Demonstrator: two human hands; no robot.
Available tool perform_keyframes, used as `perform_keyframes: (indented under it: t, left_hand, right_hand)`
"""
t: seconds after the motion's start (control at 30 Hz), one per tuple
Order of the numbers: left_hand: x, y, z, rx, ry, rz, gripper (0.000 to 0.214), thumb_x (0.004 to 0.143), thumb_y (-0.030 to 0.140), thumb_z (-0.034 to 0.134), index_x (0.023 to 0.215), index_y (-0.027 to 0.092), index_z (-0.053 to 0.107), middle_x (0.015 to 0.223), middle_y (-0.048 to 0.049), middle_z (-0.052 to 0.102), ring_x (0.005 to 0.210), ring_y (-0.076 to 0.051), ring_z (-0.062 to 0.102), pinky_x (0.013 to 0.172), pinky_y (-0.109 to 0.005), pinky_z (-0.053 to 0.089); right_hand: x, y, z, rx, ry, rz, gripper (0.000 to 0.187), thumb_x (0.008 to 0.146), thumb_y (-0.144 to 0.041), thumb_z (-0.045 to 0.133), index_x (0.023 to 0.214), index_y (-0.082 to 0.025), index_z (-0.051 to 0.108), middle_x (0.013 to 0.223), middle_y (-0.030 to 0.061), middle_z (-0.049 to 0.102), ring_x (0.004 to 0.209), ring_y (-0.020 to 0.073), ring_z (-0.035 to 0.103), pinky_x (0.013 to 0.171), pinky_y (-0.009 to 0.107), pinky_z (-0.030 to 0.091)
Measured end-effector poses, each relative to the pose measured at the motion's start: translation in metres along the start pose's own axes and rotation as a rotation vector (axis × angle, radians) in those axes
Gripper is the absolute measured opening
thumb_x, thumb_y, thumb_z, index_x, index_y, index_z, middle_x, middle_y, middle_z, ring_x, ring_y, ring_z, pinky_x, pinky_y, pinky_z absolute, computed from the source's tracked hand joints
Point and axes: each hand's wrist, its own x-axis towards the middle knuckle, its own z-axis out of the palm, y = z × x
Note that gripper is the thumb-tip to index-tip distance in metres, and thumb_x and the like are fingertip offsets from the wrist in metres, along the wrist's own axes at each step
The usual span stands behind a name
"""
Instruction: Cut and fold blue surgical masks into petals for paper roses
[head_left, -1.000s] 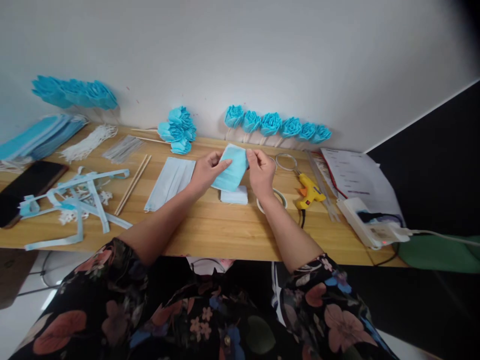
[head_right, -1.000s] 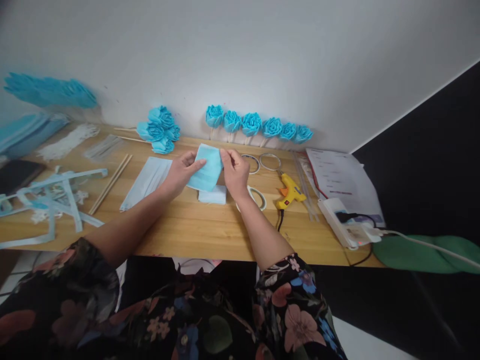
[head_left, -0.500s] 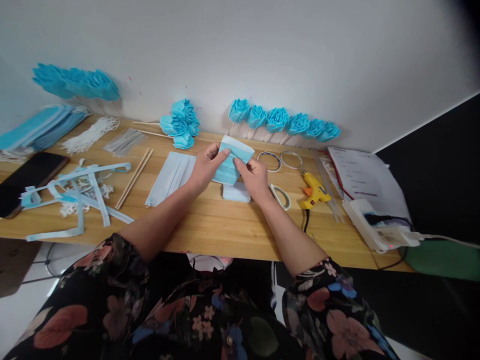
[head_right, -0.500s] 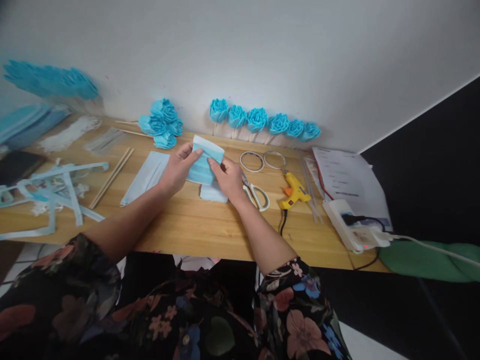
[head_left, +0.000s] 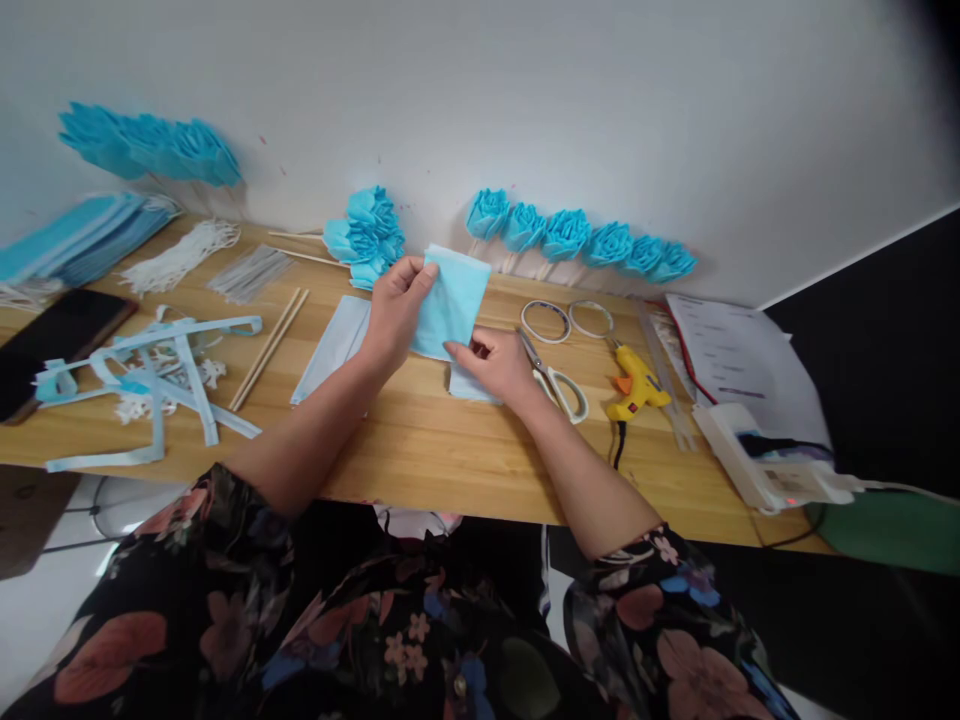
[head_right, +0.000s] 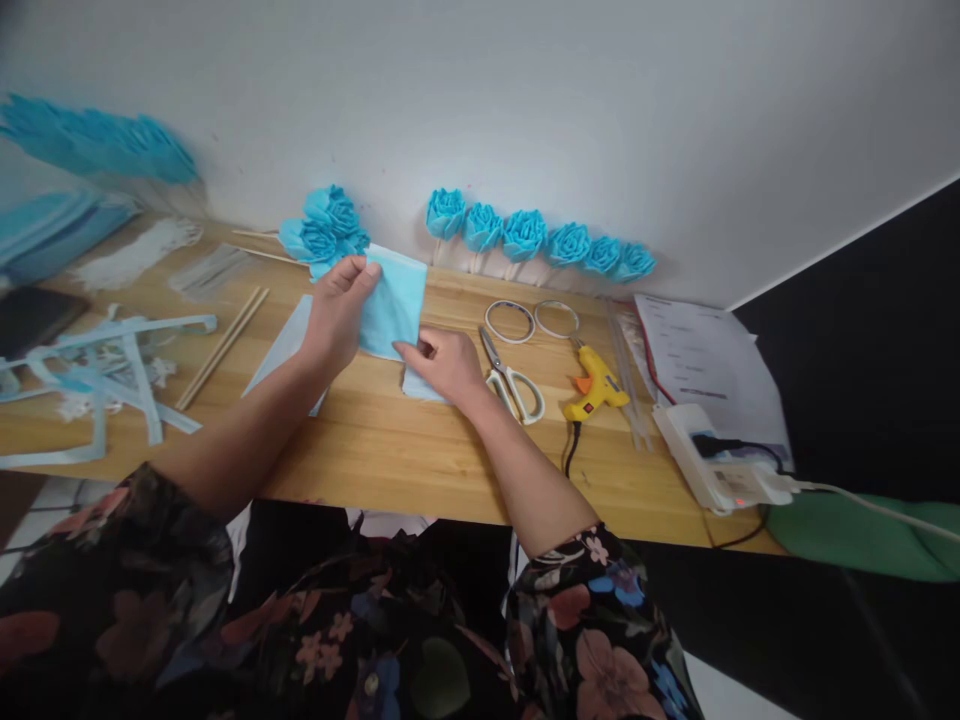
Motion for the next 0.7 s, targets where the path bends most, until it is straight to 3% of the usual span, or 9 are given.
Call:
perform_keyframes:
  t: [0.13, 0.3, 0.5, 0.7]
  left_hand:
    - [-0.004, -0.005, 0.004, 0.054, 0.005, 0.038, 0.03, 0.09, 0.046, 0.065, 0.078, 0.019, 0.056, 0.073, 0.0011, 0.054, 0.08, -0.015, 0.056, 0.071, -0.026, 0.045]
    - [-0.017, -0.014, 0.016, 0.082, -0.141, 0.028, 0.032, 0.089, 0.05, 0.065, 0.083, 0.019, 0.062, 0.073, -0.0004, 0.061, 0.07, -0.015, 0.056, 0.062, -0.026, 0.043]
    - [-0.024, -0.016, 0.02, 0.148, -0.258, 0.063, 0.034, 0.085, 0.051, 0.066, 0.089, 0.017, 0.066, 0.081, -0.0023, 0.067, 0.075, -0.015, 0.06, 0.064, -0.025, 0.045]
    - [-0.02, -0.014, 0.015, 0.142, -0.41, -0.136, 0.042, 0.079, 0.056, 0.07, 0.085, 0.014, 0.069, 0.076, -0.0022, 0.067, 0.066, -0.014, 0.058, 0.056, -0.024, 0.044]
  right_hand:
    - [0.002, 0.0, -0.007, 0.08, -0.028, 0.023, 0.049, 0.081, -0.061, 0.065, 0.06, -0.02, 0.051, 0.056, -0.0037, 0.047, 0.056, 0.0103, 0.04, 0.056, 0.026, 0.029]
    - [0.008, 0.007, -0.014, 0.361, 0.172, 0.073, 0.041, 0.086, -0.062, 0.058, 0.086, -0.022, 0.064, 0.07, -0.0017, 0.055, 0.064, 0.0129, 0.048, 0.06, 0.026, 0.039]
    - [0.009, 0.012, -0.014, 0.303, 0.321, 0.041, 0.037, 0.089, -0.056, 0.059, 0.078, -0.021, 0.064, 0.071, -0.0013, 0.056, 0.07, 0.0127, 0.049, 0.065, 0.026, 0.042]
    - [0.012, 0.016, -0.017, 0.265, 0.463, -0.036, 0.04, 0.092, -0.054, 0.057, 0.071, -0.02, 0.059, 0.064, -0.0037, 0.046, 0.063, 0.01, 0.043, 0.061, 0.025, 0.038]
